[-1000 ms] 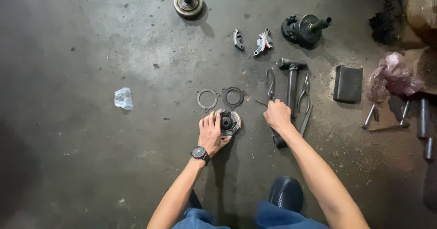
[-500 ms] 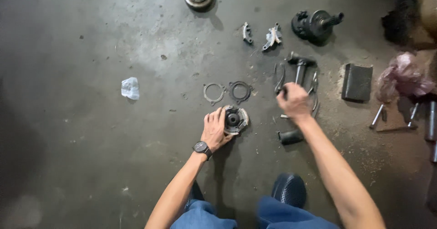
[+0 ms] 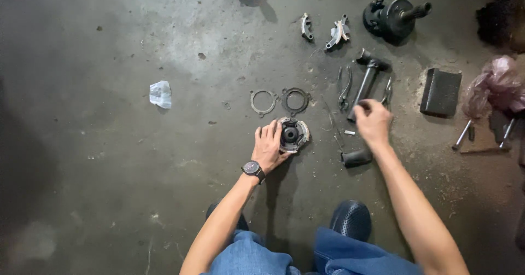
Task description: Assembling and repairing motorcycle clutch components on a workshop floor.
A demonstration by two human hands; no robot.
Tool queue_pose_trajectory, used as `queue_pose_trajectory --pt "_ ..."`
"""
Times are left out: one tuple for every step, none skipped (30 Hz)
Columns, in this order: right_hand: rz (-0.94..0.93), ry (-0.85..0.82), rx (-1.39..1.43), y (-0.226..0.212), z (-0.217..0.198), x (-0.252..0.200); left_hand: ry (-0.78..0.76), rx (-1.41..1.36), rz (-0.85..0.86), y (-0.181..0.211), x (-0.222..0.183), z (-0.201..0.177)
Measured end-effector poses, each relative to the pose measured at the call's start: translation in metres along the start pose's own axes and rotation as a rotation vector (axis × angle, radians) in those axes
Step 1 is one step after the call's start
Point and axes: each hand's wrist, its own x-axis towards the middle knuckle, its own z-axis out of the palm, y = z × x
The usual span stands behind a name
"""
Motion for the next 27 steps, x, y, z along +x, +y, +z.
queue_pose_trajectory --pt "0.0 0.002 0.001 0.001 0.009 -0.003 0.0 0.001 0.002 0.001 0.001 -0.002" --pt "-0.042 -0.081 -0.128 0.002 0.018 -0.005 -0.016 0.006 -0.005 0.002 0.001 -0.004" --pt "-0.085 -0.164 -0.256 0.003 0.028 -0.007 -0.033 0.012 -0.013 0.003 0.002 -0.005" --pt "-0.084 -0.167 -0.255 0.007 0.037 -0.012 -0.036 0.013 -0.015 0.003 0.001 -0.005" --pt "-0.027 -0.296 -0.485 0.011 0.047 -0.016 -0.036 0.006 -0.008 0.002 0.0 -0.006" --pt "0.034 -0.419 -0.716 0.016 0.054 -0.02 -0.036 -0.001 0.002 0.002 0.001 -0.007" --pt "0.038 -0.418 -0.715 0.03 0.057 -0.022 -0.038 -0.001 0.005 0.003 -0.002 -0.007" --pt "-0.02 -0.394 -0.765 0.043 0.059 -0.02 -0.047 0.014 0.002 0.004 -0.001 -0.008" --pt "-0.078 -0.368 -0.815 0.056 0.06 -0.017 -0.056 0.029 0.0 0.004 0.0 -0.009" --pt "-0.079 -0.365 -0.814 0.047 0.046 -0.015 -0.053 0.031 0.002 0.002 0.001 -0.007" --pt "-0.005 -0.519 -0.894 0.039 0.032 -0.012 -0.06 0.029 -0.002 0.0 0.002 -0.005" --pt "0.075 -0.678 -0.973 0.033 0.016 -0.012 -0.071 0.023 -0.009 0.001 0.001 -0.002" --pt "0.077 -0.68 -0.975 0.024 -0.01 -0.014 -0.072 0.021 -0.009 0.0 0.0 -0.003" --pt "0.142 -0.78 -1.023 0.015 -0.037 -0.016 -0.049 0.016 0.001 0.001 0.0 -0.004" --pt "0.21 -0.879 -1.07 0.005 -0.065 -0.018 -0.026 0.011 0.01 0.001 0.0 -0.004" --pt "0.21 -0.88 -1.074 0.016 -0.093 -0.02 -0.025 0.008 0.008 0.002 0.0 -0.005" --pt "0.237 -0.856 -1.085 0.025 -0.121 -0.022 -0.02 0.005 0.009 0.003 0.0 -0.006" --pt "0.263 -0.832 -1.094 0.035 -0.148 -0.023 -0.015 0.004 0.009 0.003 0.0 -0.007" --pt "0.262 -0.832 -1.096 0.03 -0.164 -0.03 -0.014 0.003 0.008 0.003 0.0 -0.006" --pt "0.34 -0.747 -0.91 0.024 -0.179 -0.036 -0.006 -0.003 0.007 0.003 0.0 -0.004" --pt "0.412 -0.659 -0.723 0.019 -0.195 -0.043 0.003 -0.01 0.007 0.003 -0.001 -0.002" --pt "0.408 -0.66 -0.725 0.008 -0.194 -0.046 0.005 -0.009 0.004 0.004 0.0 -0.001" --pt "0.283 -0.519 -0.267 -0.004 -0.193 -0.049 0.007 -0.01 0.01 0.005 0.0 -0.001" --pt "0.156 -0.355 0.187 -0.015 -0.192 -0.053 0.008 -0.009 0.016 0.006 0.0 -0.001" --pt "0.153 -0.358 0.188 -0.032 -0.173 -0.052 0.01 -0.007 0.012 0.007 0.0 0.0" --pt "0.148 -0.278 0.421 -0.049 -0.154 -0.051 -0.007 0.013 0.004 0.007 0.001 0.001" --pt "0.141 -0.196 0.653 -0.067 -0.135 -0.05 -0.024 0.033 -0.003 0.008 0.002 0.001"
